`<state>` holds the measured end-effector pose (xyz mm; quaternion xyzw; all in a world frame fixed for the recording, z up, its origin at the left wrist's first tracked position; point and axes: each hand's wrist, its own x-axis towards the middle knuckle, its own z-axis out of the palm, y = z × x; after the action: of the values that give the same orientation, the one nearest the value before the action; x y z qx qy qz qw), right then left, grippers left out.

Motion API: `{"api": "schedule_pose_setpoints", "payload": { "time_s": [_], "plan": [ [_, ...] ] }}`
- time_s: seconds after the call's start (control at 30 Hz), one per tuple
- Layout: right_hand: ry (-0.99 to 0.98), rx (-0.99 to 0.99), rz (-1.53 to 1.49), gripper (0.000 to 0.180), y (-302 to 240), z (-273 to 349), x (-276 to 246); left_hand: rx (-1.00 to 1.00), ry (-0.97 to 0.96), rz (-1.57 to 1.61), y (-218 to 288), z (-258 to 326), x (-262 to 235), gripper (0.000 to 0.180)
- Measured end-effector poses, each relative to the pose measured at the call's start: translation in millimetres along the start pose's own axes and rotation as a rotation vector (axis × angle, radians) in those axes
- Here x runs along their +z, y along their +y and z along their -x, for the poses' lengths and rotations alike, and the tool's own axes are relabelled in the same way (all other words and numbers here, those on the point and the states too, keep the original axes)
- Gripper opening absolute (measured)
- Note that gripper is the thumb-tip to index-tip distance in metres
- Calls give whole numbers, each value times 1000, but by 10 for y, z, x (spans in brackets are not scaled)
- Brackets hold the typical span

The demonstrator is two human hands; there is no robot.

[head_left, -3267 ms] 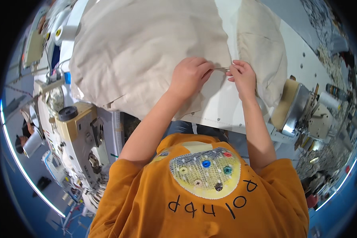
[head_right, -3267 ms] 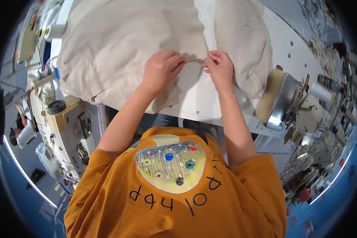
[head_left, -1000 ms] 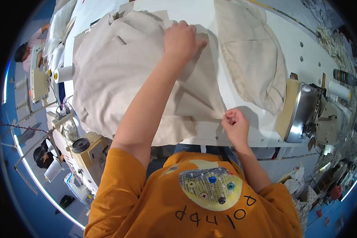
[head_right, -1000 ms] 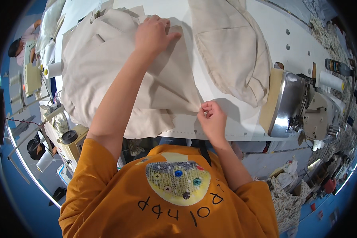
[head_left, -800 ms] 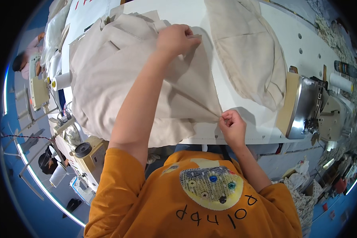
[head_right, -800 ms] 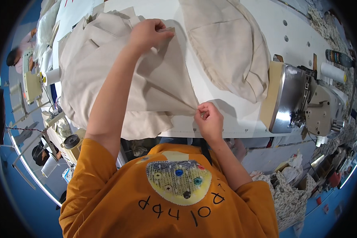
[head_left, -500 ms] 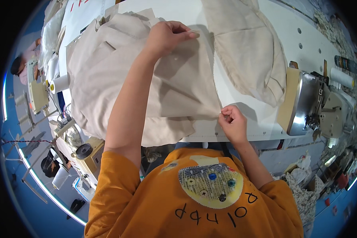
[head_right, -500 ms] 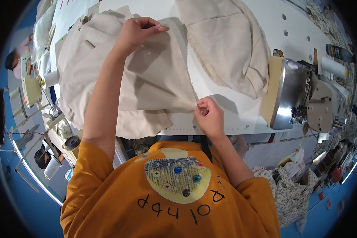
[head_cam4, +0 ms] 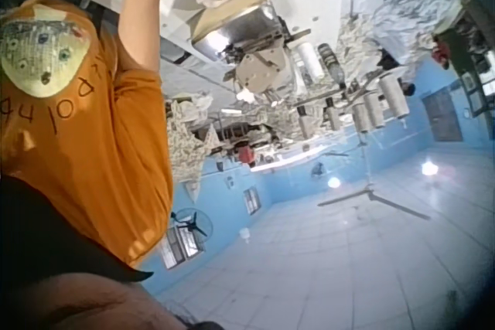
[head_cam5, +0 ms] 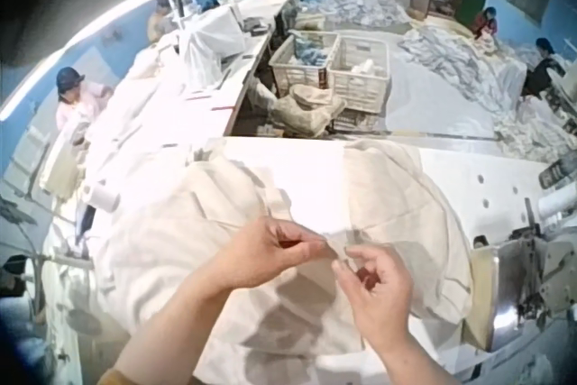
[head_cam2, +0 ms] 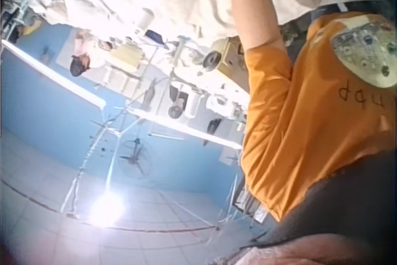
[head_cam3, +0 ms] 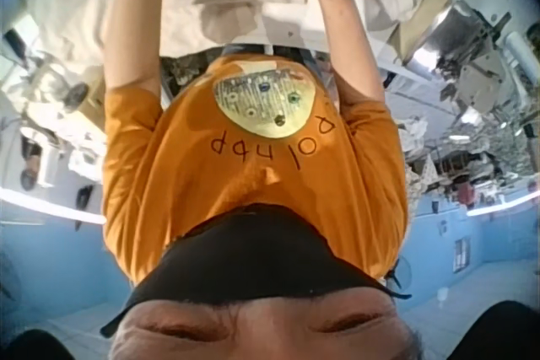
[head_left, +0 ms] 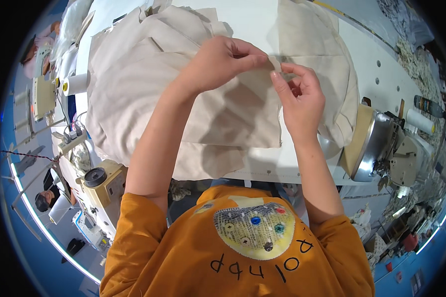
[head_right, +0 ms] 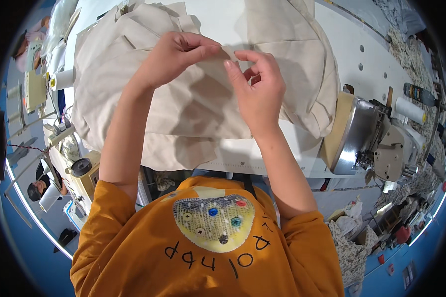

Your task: The person picks up fabric pieces from a table, spreads and aligns their edges by hand, and moves the fabric to an overlock sewing machine workstation.

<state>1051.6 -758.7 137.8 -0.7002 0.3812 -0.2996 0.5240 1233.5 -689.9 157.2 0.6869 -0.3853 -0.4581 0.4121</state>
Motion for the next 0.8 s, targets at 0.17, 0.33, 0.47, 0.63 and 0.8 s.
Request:
{"api": "schedule_pose_setpoints", "payload": {
  "time_s": [0.17, 0.33, 0.47, 0.63, 0.8],
  "plan": [
    [5, 31, -69, 12, 85, -2, 15, -45, -31, 1, 37, 50, 9, 22],
    [-23, -160, 89, 10, 15, 28, -39, -3, -12, 49, -29, 45, 1, 23],
    [-2, -316, 58, 9, -12, -23, -38, -5, -28, 33, 21, 43, 11, 22],
    [-36, -114, -47, 11, -19, -7, -5, 69, -61, 36, -12, 109, 40, 18],
    [-31, -87, -110, 9, 0, 29, 34, 107, -76, 63, -5, 143, 42, 15]
  ]
}}
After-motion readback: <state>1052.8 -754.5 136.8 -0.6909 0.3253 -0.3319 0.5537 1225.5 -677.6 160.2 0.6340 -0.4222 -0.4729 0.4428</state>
